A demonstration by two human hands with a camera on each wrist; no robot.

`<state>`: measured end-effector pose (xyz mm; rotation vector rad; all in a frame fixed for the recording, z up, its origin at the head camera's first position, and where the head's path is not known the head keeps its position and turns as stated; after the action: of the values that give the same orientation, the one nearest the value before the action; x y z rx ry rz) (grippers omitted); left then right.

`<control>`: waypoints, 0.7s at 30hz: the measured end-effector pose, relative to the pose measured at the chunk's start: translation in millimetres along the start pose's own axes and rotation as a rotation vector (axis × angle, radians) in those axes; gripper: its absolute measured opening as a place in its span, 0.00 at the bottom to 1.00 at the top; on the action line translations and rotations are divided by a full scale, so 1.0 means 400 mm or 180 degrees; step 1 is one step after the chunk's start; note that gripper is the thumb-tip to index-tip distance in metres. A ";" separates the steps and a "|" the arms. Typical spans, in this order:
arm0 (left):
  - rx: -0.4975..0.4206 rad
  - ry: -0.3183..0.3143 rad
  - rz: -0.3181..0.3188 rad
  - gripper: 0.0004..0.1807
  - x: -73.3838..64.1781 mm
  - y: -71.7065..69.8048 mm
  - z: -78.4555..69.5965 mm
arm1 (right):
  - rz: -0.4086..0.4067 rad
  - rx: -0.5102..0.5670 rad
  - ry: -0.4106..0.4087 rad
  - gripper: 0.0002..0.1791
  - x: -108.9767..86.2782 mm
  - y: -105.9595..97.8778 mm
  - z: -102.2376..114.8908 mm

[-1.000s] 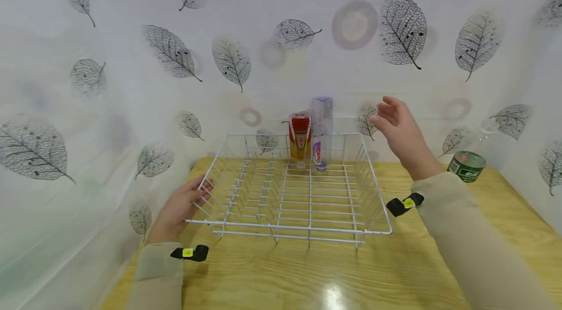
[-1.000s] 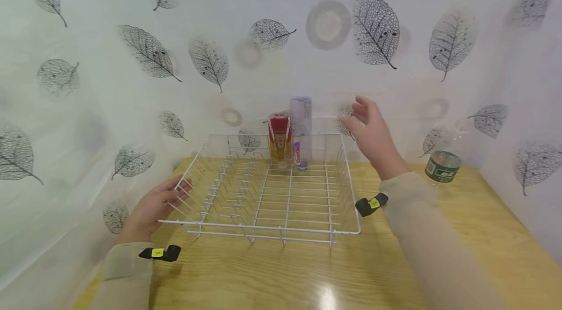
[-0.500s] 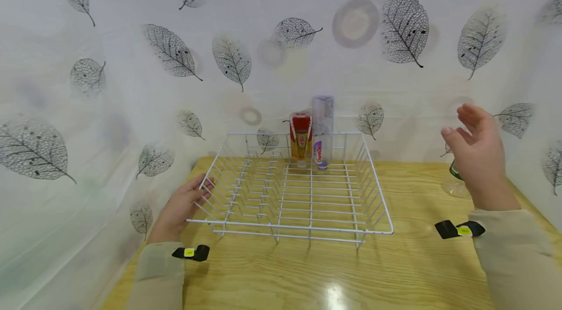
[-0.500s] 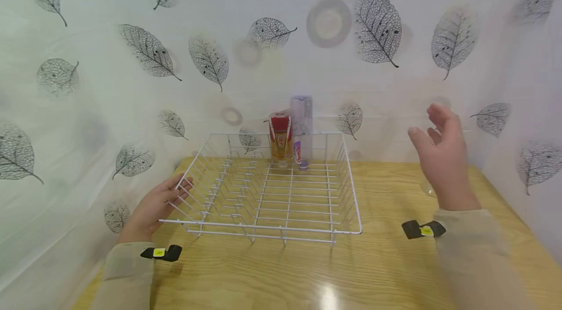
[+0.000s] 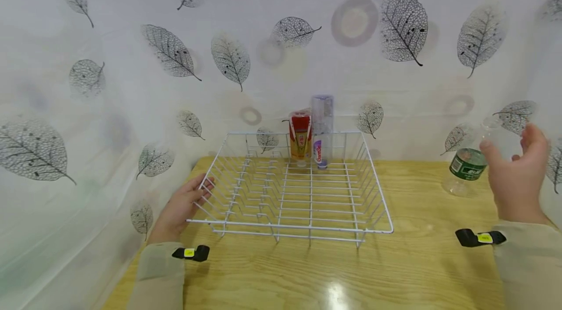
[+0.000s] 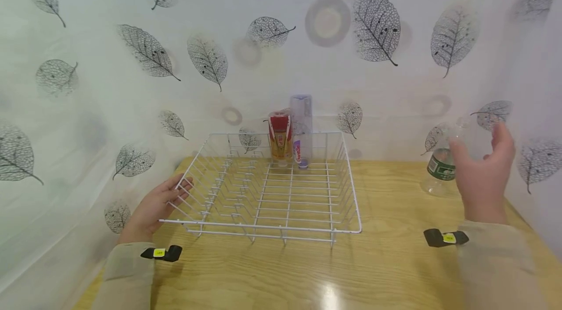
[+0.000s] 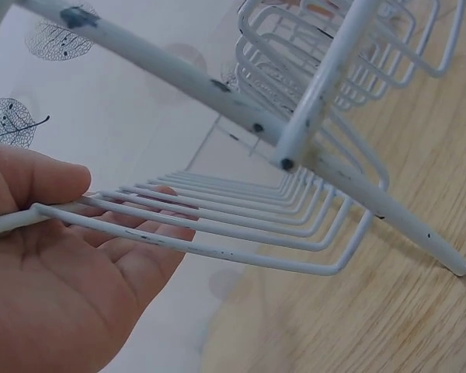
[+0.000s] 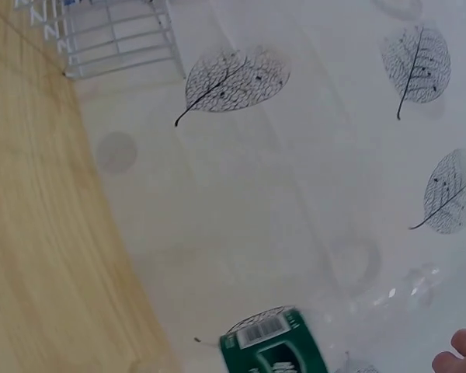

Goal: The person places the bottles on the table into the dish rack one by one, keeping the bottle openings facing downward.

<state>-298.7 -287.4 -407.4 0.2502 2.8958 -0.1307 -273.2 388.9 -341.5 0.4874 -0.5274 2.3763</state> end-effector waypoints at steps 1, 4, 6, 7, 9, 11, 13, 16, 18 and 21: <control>-0.0006 -0.0005 -0.0003 0.31 0.001 -0.001 0.000 | 0.0033 0.0013 0.0090 0.46 0.004 0.001 -0.022; 0.0007 -0.0001 -0.0001 0.31 0.001 -0.003 0.002 | 0.0228 0.0050 0.0365 0.52 0.009 0.010 -0.089; 0.0018 -0.0005 -0.0003 0.31 0.001 -0.003 0.003 | 0.0408 0.0107 0.0484 0.55 0.010 0.019 -0.124; 0.0026 0.0001 0.0003 0.31 0.001 -0.003 0.003 | 0.0500 0.0143 0.0506 0.57 0.010 0.025 -0.138; 0.0038 0.0015 0.0005 0.31 0.000 -0.002 0.002 | 0.0693 0.0247 0.0520 0.59 0.010 0.041 -0.163; 0.0040 0.0033 -0.0002 0.31 0.001 -0.002 0.003 | 0.0842 0.0344 0.0524 0.59 0.010 0.058 -0.181; 0.0020 0.0038 -0.0004 0.31 0.002 -0.004 0.009 | 0.0938 0.0389 0.0577 0.61 0.008 0.078 -0.198; 0.0015 0.0044 0.0012 0.31 0.004 -0.003 0.016 | 0.0989 0.0391 0.0656 0.63 0.004 0.100 -0.218; -0.0005 0.0036 0.0024 0.31 0.005 -0.004 0.019 | 0.1007 0.0367 0.0679 0.64 0.003 0.113 -0.228; -0.0025 0.0022 0.0002 0.31 0.004 -0.004 0.018 | 0.1048 0.0382 0.0707 0.62 0.006 0.136 -0.241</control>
<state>-298.9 -289.7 -414.7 0.2505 2.9026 -0.1186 -331.0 398.3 -435.6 0.1930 -0.3884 2.7459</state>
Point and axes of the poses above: each hand's wrist, its own x-axis towards the middle knuckle, its own y-axis out of the palm, z = x × y, the point moved 4 cm from there along x, towards the middle knuckle, and after that the axes turned 11 degrees about -y, right-handed, at the moved point
